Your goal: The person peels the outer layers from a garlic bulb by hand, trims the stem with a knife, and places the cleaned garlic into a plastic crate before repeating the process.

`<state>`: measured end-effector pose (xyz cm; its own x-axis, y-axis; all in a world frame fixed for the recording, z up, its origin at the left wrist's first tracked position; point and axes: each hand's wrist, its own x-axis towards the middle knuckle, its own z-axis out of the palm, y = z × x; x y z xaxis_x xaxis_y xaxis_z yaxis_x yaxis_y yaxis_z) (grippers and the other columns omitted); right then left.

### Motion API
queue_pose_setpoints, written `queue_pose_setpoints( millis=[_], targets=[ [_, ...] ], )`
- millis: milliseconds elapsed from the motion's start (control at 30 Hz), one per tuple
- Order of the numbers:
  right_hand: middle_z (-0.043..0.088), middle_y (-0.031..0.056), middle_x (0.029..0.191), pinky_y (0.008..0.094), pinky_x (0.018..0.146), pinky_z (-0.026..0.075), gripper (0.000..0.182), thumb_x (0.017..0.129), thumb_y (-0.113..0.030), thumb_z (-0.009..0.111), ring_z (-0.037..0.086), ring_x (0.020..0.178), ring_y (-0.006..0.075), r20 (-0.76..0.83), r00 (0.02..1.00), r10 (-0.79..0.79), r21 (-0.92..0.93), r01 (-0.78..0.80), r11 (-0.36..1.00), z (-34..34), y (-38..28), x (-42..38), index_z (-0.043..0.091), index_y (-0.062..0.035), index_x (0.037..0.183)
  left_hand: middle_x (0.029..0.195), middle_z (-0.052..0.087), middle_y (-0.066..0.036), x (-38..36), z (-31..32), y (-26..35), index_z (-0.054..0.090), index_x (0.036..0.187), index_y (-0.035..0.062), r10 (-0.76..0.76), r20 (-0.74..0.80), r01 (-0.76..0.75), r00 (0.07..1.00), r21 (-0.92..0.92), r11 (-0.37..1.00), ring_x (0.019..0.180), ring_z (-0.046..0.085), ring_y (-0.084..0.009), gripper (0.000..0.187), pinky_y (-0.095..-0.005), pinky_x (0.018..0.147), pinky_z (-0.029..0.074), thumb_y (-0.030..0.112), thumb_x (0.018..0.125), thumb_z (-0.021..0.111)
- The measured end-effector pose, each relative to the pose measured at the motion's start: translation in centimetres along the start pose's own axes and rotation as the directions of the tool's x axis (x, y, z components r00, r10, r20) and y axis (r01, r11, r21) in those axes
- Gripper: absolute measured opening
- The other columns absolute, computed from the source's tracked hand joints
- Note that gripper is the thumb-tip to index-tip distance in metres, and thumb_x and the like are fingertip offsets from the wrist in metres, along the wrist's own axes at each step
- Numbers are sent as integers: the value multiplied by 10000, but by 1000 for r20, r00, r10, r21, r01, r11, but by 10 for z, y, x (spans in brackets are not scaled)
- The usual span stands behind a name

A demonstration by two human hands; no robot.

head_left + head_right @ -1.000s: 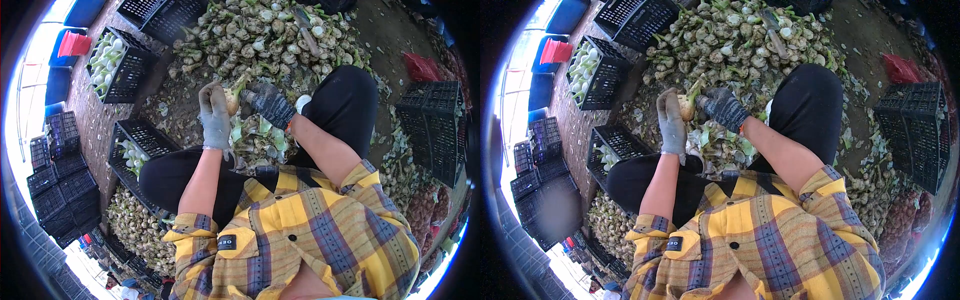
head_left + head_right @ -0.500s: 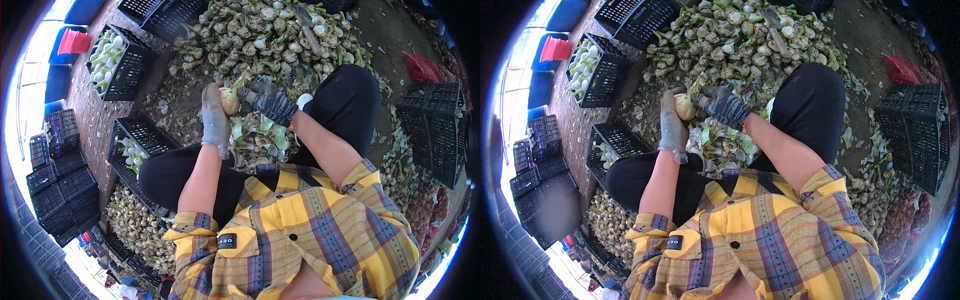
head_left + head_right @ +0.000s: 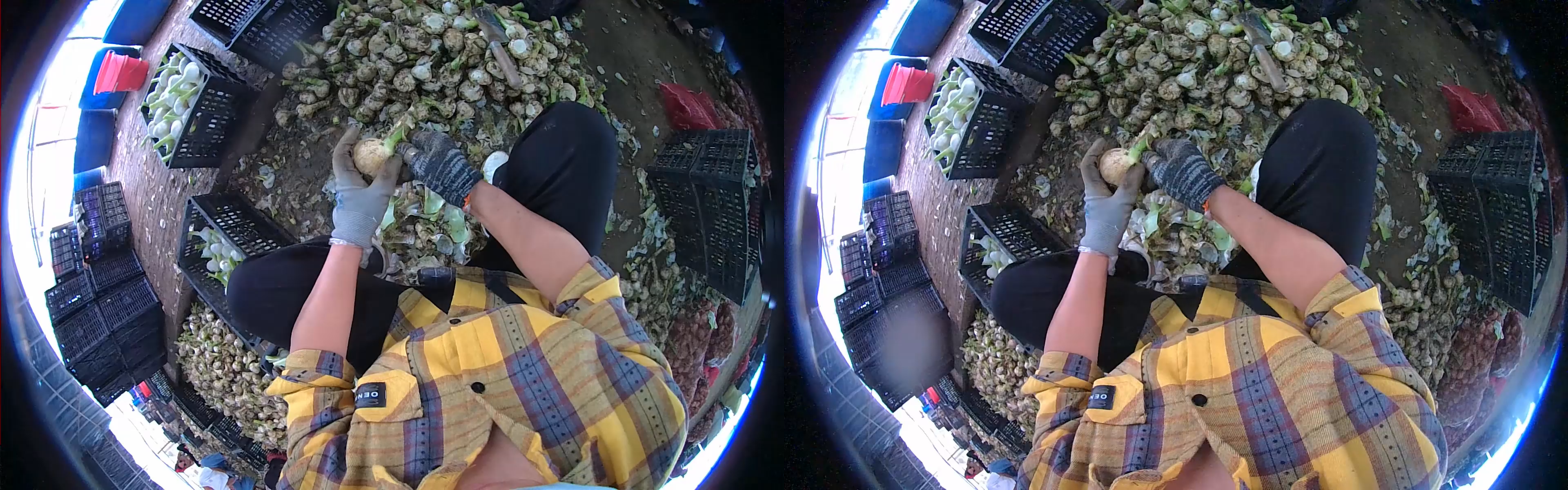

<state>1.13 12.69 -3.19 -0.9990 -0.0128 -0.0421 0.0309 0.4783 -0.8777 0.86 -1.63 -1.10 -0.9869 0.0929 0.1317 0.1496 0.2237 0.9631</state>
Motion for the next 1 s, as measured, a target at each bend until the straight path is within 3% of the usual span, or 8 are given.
queue_pose_setpoints(
  millis=[100, 133, 267, 500, 600, 700, 833, 1000],
  targets=[
    [601, 260, 850, 427, 717, 466, 306, 776, -242, 561, 578, 810, 402, -73, 997, -21, 59, 25, 998, 1, -3, -1, 612, 39, 887, 1018, 517, -69, 4, -6, 4, 334, 1221, 45, -409, 74, 405, 910, -375, 834, 829, 569, -165, 554, -275, 742, 507, 182, 801, 667],
    [601, 257, 848, 426, 713, 467, 310, 771, -245, 563, 579, 806, 400, -93, 995, -39, 68, 45, 997, 1, -3, -2, 613, 38, 888, 979, 547, -68, 6, -7, 16, 388, 1191, 56, -541, 63, 536, 839, -273, 799, 800, 595, -179, 501, -301, 690, 521, 340, 842, 606],
    [604, 256, 835, 431, 687, 466, 312, 772, -250, 560, 582, 783, 399, -62, 997, 48, 63, -44, 997, -4, -10, -2, 612, 41, 870, 812, 592, -48, 11, -11, 9, 567, 995, 105, -679, 333, 737, 654, -481, 474, 721, 580, -156, 519, -272, 554, 445, 587, 838, 454],
    [615, 252, 803, 425, 659, 458, 284, 788, -223, 550, 592, 736, 389, -101, 985, 140, 258, -110, 960, 10, 6, 3, 610, 46, 856, 882, 579, -79, -3, 13, -5, 500, 1086, 68, -358, -13, 344, 933, -251, 905, 752, 591, -181, 487, -291, 627, 493, 502, 867, 473],
    [616, 253, 808, 415, 667, 460, 269, 794, -207, 545, 597, 748, 377, -51, 987, 153, 333, -128, 934, 4, -3, -1, 612, 45, 863, 874, 590, -57, 8, -11, 15, 524, 1078, 109, -616, 424, 732, 664, -535, 422, 743, 569, -176, 485, -277, 599, 453, 538, 863, 457],
    [616, 250, 806, 401, 672, 464, 271, 798, -210, 548, 601, 743, 355, -108, 986, 126, 309, -87, 947, 5, -4, -1, 611, 45, 865, 897, 589, -56, 9, -3, 23, 525, 1081, 118, -701, 333, 718, 631, -594, 363, 735, 567, -176, 491, -291, 603, 457, 549, 859, 454],
    [631, 191, 773, 361, 661, 471, 261, 823, -204, 539, 601, 703, 266, -133, 990, 56, 142, -37, 989, 6, 0, 0, 604, 39, 897, 972, 584, -70, -5, 6, 2, 499, 1121, 99, -476, -15, 450, 879, -297, 842, 875, 593, -180, 467, -272, 714, 508, 487, 860, 507],
    [618, 88, 782, 308, 649, 465, 227, 856, -172, 510, 556, 702, 145, 116, 969, 220, 630, -243, 737, -5, -9, -7, 592, 23, 940, 885, 612, -62, 6, -17, 2, 511, 1096, 57, -531, 483, 703, 696, -611, 365, 772, 607, -172, 478, -259, 586, 492, 473, 861, 508]
  ],
)
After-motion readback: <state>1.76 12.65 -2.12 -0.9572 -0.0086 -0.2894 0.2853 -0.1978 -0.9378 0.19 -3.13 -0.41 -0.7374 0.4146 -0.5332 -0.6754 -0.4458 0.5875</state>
